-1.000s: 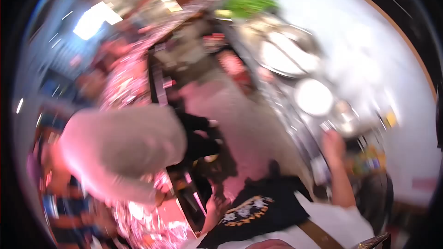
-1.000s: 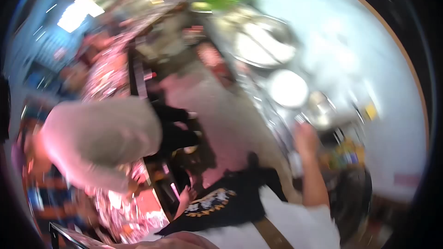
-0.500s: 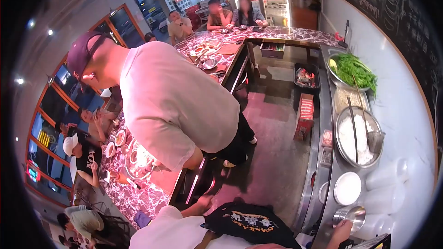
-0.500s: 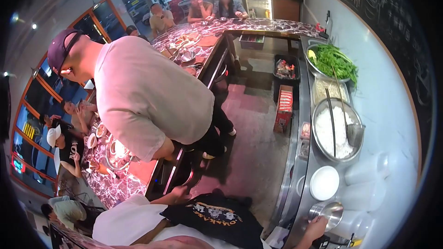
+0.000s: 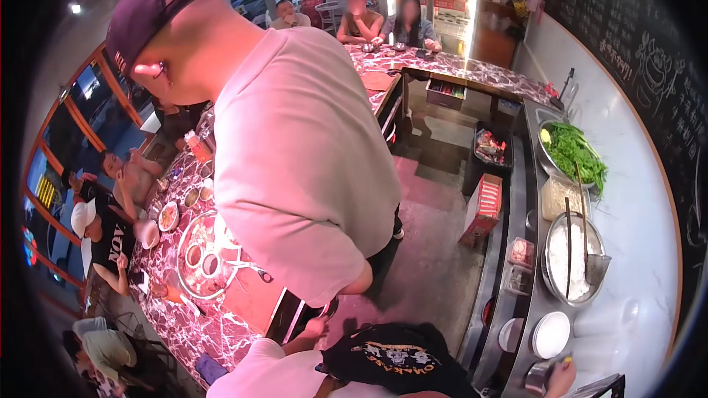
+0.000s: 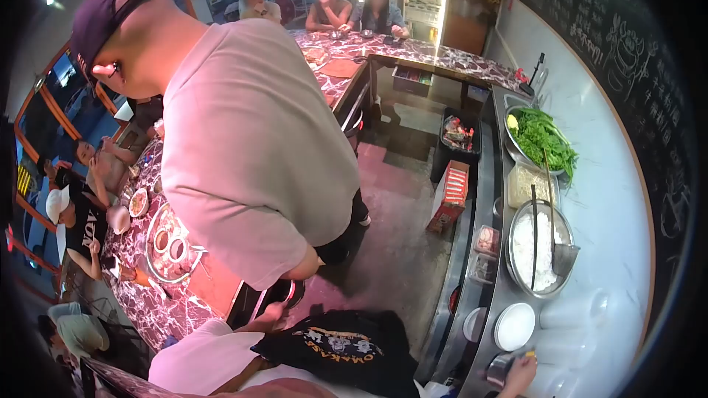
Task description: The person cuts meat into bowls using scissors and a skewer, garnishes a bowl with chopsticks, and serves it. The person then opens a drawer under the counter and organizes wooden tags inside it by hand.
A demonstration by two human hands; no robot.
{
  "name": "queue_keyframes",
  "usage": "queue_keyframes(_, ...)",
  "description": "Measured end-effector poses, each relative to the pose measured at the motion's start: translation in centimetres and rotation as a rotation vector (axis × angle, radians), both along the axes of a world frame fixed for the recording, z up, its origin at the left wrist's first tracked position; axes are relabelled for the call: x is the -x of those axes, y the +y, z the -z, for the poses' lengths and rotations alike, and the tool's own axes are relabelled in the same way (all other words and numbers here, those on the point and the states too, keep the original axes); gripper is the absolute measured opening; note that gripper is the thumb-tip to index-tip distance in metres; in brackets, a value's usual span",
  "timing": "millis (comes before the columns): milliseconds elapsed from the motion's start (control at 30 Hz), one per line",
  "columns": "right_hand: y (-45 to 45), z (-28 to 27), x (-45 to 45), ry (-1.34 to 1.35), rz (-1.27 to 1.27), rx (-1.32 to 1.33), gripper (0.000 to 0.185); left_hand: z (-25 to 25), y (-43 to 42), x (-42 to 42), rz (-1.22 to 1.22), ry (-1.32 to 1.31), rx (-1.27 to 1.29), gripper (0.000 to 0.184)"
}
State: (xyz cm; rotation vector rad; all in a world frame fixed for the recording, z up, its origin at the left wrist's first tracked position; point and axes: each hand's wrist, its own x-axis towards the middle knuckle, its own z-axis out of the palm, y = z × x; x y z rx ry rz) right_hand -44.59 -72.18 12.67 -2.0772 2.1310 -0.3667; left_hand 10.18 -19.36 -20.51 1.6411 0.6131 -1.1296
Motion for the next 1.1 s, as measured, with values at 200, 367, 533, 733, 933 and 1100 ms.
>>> queue_keyframes(200, -1.8, -3.1, -21.4, -0.235, -0.483, -0.246, 0.025, -1.7, -7.2, -4.9, -0.016, -0.137, 0.125, 0.025)
queue_keyframes(367, -2.4, 4.1, -36.4, -0.226, -1.053, -0.331, 0.022, -6.5, -9.3, -3.8, -0.027, -0.221, 0.164, 0.022)
queue_keyframes(533, -1.8, 10.3, -49.3, -0.141, -1.525, -0.509, 0.020, -12.2, -11.9, -1.9, 0.226, -0.664, -0.002, 0.033)
queue_keyframes(733, 7.2, 9.8, -62.4, -0.034, -1.986, -0.828, 0.021, -17.9, -7.9, -1.3, -0.514, -0.563, -0.141, 0.019)
queue_keyframes(933, 23.5, 11.2, -71.3, -0.295, -2.407, -0.892, 0.020, -17.0, 4.7, -3.9, -0.597, -0.677, -0.612, 0.026)
queue_keyframes(1100, 37.1, 13.2, -75.1, -0.588, -2.614, -0.602, 0.023, -14.3, 14.4, -16.8, -0.996, -0.963, -0.116, 0.020)
